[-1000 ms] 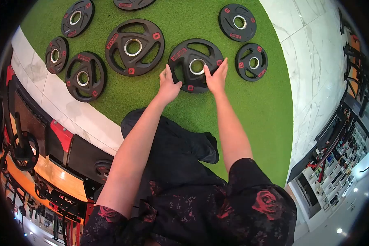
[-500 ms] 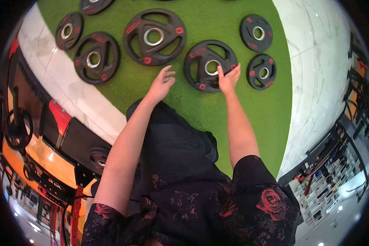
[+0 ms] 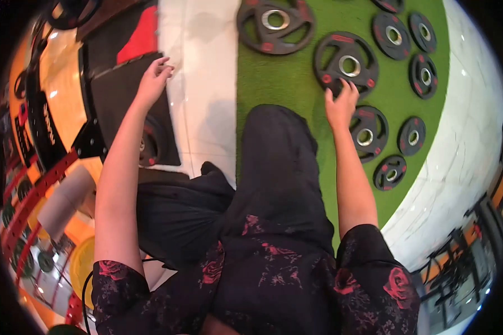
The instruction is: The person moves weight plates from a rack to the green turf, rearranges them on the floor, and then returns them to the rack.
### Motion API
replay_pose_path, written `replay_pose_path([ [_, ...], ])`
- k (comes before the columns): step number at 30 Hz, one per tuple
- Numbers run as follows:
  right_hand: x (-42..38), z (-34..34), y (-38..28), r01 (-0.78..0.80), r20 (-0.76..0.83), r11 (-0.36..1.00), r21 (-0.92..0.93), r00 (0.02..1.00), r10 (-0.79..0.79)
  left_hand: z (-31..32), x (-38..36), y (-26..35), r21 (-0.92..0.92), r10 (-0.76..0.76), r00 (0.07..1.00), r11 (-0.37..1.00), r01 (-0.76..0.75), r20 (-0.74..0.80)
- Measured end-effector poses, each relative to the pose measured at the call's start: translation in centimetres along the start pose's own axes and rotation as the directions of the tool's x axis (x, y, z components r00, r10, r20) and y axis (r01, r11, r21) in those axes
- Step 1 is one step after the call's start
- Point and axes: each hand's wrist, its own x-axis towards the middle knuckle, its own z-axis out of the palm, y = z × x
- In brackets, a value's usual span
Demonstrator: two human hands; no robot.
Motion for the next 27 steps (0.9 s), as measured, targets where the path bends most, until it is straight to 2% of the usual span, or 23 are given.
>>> replay_pose_path([
  [1,1.3,1.4,-4.1,0.079,0.096,0.993,0.093,0.992,-0.088,-2.6,-1.5,-2.4,0.011,-0.013,0.997,1.0,0.014,-0.072],
  [2,1.8,3.3,-8.3,0.28,0.067,0.959,0.045,0.957,-0.283,-4.9,-3.2,-4.8,0.017,-0.022,0.99,1.0,0.024,-0.141],
  [3,1.8,4.4,-13.0,0.351,0.113,0.92,0.175,0.921,-0.373,-7.0,-5.3,-7.0,0.085,-0.058,0.981,0.994,0.075,-0.183],
  [5,0.7,8.9,-20.0,0.458,0.227,0.836,0.303,0.817,-0.53,-10.5,-10.0,-11.6,0.201,-0.129,0.966,0.964,0.175,-0.223],
  [7,-2.8,12.5,-26.9,0.396,0.474,0.839,0.374,0.696,-0.54,-13.0,-13.8,-17.6,0.282,-0.237,0.941,0.911,0.301,-0.24],
  [8,-4.9,14.4,-29.9,0.403,0.548,0.826,0.395,0.618,-0.564,-13.8,-15.6,-20.1,0.311,-0.313,0.918,0.871,0.38,-0.245],
  [10,-9.6,17.0,-35.9,0.39,0.674,0.832,0.395,0.493,-0.55,-14.1,-19.0,-26.9,0.33,-0.34,0.903,0.848,0.415,-0.262],
  [11,-12.2,18.8,-38.1,0.397,0.669,0.801,0.449,0.445,-0.595,-13.5,-20.2,-29.3,0.368,-0.355,0.895,0.821,0.437,-0.271],
  [12,-14.4,19.9,-40.8,0.384,0.701,0.81,0.444,0.413,-0.581,-12.5,-21.3,-30.1,0.35,-0.359,0.894,0.828,0.438,-0.269],
  [13,-16.6,21.4,-42.6,0.4,0.7,0.802,0.444,0.405,-0.589,-11.2,-22.4,-30.2,0.335,-0.419,0.851,0.79,0.513,-0.315],
  [14,-18.4,22.2,-44.4,0.33,0.775,0.856,0.398,0.378,-0.506,-9.9,-23.2,-30.6,0.319,-0.48,0.802,0.744,0.587,-0.357],
  [15,-19.7,22.5,-45.8,0.273,0.825,0.896,0.351,0.361,-0.434,-8.7,-23.5,-31.5,0.233,-0.428,0.805,0.804,0.547,-0.411],
  [16,-21.3,23.4,-46.5,0.283,0.832,0.896,0.342,0.351,-0.429,-7.8,-23.5,-31.5,0.217,-0.441,0.8,0.804,0.553,-0.407],
  [18,-23.8,24.8,-47.6,0.358,0.638,0.908,0.22,0.651,-0.411,-6.4,-22.9,-31.2,0.104,-0.36,0.704,0.846,0.523,-0.612],
  [19,-23.9,25.1,-48.0,0.375,0.634,0.904,0.205,0.653,-0.414,-5.8,-22.5,-30.9,0.122,-0.356,0.684,0.829,0.545,-0.637],
  [20,-24.1,25.7,-47.8,0.387,0.643,0.899,0.205,0.639,-0.422,-4.1,-21.9,-31.5,0.178,-0.27,0.638,0.818,0.547,-0.722],
  [22,-24.2,26.7,-47.0,0.507,0.378,0.801,0.319,0.707,-0.598,-2.1,-21.3,-30.2,0.124,-0.27,0.509,0.78,0.613,-0.818],
  [23,-24.0,27.5,-46.4,0.523,0.331,0.76,0.386,0.69,-0.643,-1.8,-21.3,-30.3,0.155,-0.188,0.487,0.799,0.581,-0.853],
  [24,-24.0,27.8,-46.2,0.57,0.279,0.729,0.379,0.681,-0.677,-1.6,-21.3,-30.2,0.141,-0.203,0.474,0.792,0.593,-0.857],
  [27,-24.2,28.4,-46.3,0.566,0.263,0.727,0.388,0.688,-0.676,-1.7,-21.2,-30.7,0.124,-0.171,0.465,0.834,0.537,-0.869],
])
